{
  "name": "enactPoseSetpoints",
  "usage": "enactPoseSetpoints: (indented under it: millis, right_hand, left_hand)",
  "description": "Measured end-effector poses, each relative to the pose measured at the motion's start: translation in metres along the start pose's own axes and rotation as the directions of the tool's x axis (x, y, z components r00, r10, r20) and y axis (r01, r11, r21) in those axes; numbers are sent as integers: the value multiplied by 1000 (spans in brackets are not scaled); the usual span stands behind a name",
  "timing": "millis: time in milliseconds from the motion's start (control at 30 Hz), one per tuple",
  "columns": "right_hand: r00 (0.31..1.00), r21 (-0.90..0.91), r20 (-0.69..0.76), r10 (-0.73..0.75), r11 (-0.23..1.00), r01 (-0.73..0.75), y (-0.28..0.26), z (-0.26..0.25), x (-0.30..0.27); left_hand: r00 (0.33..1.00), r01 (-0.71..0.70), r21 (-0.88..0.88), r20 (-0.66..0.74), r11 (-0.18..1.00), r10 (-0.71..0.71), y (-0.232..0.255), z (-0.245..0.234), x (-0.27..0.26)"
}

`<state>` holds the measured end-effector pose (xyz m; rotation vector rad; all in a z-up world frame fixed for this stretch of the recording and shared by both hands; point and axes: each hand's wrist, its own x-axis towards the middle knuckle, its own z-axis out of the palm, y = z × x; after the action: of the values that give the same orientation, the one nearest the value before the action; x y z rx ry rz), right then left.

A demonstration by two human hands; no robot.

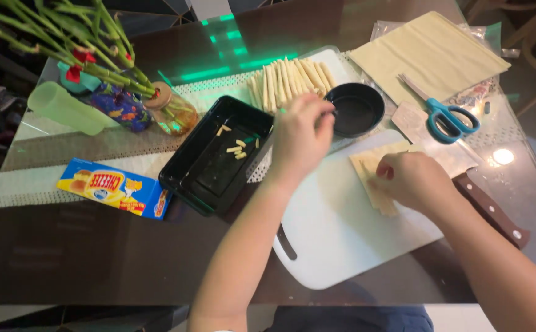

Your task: Rolling strips of cheese into spring roll wrappers on a cutting board.

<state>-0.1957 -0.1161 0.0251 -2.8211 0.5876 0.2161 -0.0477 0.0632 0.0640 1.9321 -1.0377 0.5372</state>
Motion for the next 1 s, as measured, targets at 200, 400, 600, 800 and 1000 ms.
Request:
enactPoseSetpoints:
  millis: [200,400,600,800,1000]
  right_hand:
    - [998,322,-15,55,946,-47,11,5,1]
    - [976,84,-218,7,996,12,11,14,-4]
    - [946,343,-324,-34,927,151,13,-57,-45]
    - [566,-132,-285,-773,617,776,-46,-16,-56]
    - [493,-53,-39,-869,494,868,-93,2,-50]
  left_hand:
    - [971,205,-337,185,919,-149,17,8,-60]
    - [849,509,-406,383,759,-364,24,30,-89]
    - [735,663,-706,551,249,-396,29,37,-87]
    - [479,804,-591,704,-60,-525,-16,-8,-83]
    - [769,584,-144,414,799,-487,-15,-37,-120]
